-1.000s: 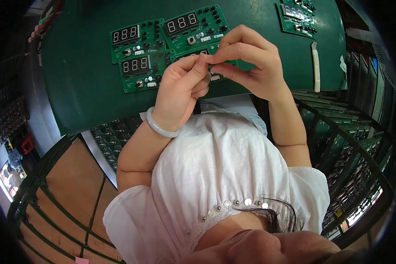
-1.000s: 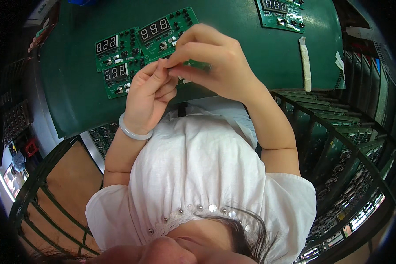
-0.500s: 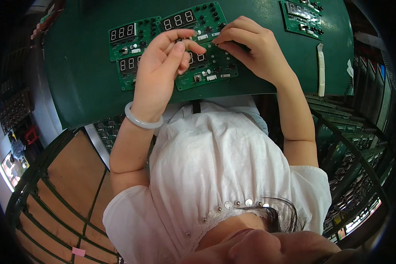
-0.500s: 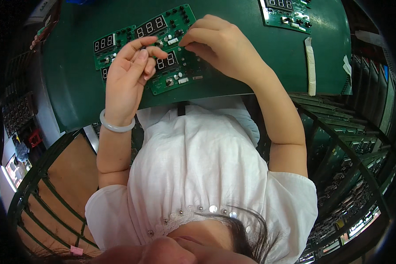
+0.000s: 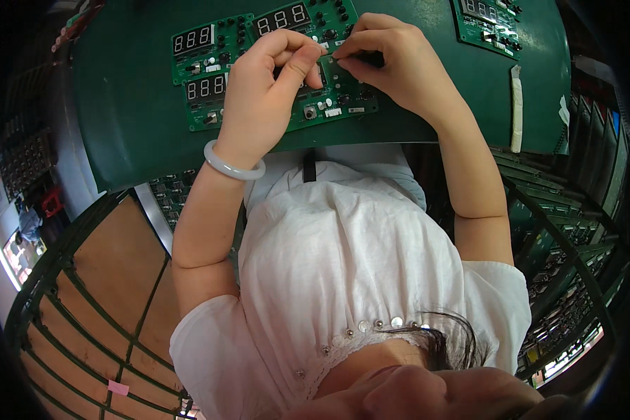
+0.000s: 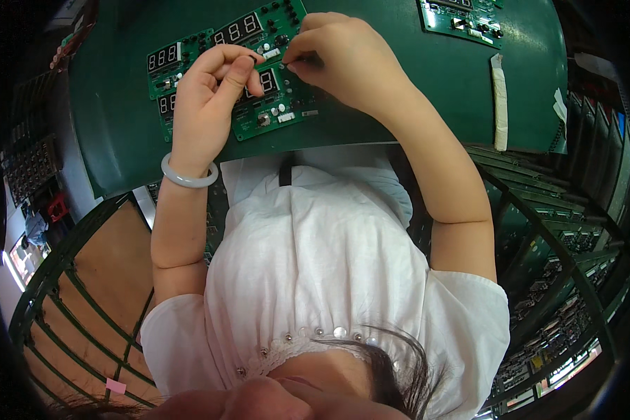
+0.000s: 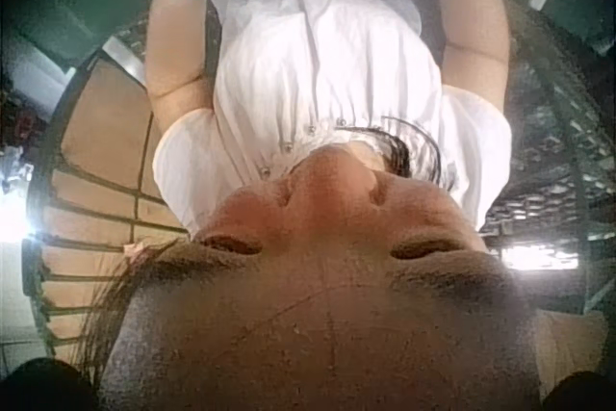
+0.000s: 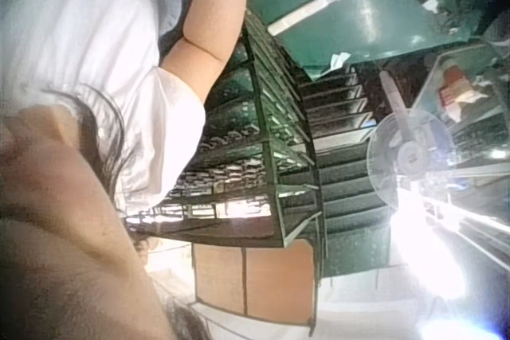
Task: Assembling small electronic components and separating printed circuit boards at a factory workbench.
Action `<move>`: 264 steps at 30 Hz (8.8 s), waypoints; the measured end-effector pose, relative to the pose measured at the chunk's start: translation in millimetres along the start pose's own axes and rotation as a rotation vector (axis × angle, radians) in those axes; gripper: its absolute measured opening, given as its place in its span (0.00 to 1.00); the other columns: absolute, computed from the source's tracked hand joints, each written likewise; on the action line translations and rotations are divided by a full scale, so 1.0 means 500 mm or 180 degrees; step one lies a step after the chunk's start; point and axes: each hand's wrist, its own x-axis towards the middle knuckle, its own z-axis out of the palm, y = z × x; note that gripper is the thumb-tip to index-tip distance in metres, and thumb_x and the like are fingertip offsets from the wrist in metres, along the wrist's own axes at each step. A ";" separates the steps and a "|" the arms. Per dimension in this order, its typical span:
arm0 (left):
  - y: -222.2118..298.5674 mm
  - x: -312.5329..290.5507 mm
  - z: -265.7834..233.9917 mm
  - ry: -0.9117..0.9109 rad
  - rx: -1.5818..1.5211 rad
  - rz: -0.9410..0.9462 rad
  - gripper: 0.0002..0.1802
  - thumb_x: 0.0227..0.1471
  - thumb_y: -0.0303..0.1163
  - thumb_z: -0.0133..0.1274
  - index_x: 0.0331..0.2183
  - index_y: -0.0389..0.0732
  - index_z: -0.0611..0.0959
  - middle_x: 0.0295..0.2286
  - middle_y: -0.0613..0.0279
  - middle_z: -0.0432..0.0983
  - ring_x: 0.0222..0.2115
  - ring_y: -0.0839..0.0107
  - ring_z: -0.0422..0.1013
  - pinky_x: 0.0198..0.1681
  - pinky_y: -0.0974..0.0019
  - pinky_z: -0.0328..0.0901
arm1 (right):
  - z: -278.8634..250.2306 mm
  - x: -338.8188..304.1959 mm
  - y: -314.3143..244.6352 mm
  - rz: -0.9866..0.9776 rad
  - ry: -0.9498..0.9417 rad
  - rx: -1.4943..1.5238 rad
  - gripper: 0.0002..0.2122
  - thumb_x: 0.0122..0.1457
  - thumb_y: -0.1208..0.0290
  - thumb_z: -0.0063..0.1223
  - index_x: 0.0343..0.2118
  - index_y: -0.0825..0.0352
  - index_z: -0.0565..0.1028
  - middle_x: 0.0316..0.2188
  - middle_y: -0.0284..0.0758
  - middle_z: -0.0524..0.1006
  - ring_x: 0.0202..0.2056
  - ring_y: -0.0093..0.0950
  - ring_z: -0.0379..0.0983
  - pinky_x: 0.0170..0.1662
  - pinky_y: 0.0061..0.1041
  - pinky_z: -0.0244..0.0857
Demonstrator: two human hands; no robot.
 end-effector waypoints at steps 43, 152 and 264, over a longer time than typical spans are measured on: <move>-0.020 0.039 0.004 -0.0088 0.2359 0.2014 0.08 0.41 0.18 0.53 0.29 0.36 0.80 0.28 0.56 0.75 0.33 0.57 0.73 0.38 0.59 0.68 | -0.068 0.009 -0.047 -0.0976 -0.0707 -0.1856 0.03 0.49 0.71 0.50 0.22 0.63 0.73 0.26 0.30 0.71 0.35 0.28 0.70 0.40 0.26 0.65; 0.015 0.016 -0.010 -0.0715 -0.1825 -0.0767 0.15 0.62 0.20 0.38 0.49 0.28 0.67 0.53 0.38 0.66 0.54 0.54 0.68 0.58 0.66 0.64 | -0.035 -0.045 0.006 -0.0293 0.0232 0.0330 0.05 0.53 0.82 0.59 0.33 0.69 0.77 0.30 0.33 0.74 0.31 0.27 0.73 0.34 0.21 0.66; -0.029 0.008 0.014 0.0062 0.1777 0.0971 0.08 0.38 0.27 0.65 0.28 0.46 0.89 0.22 0.68 0.69 0.29 0.68 0.65 0.33 0.66 0.63 | 0.019 -0.012 0.112 -0.2444 0.1274 -0.0065 0.05 0.49 0.74 0.60 0.30 0.61 0.80 0.27 0.31 0.72 0.32 0.31 0.69 0.37 0.29 0.62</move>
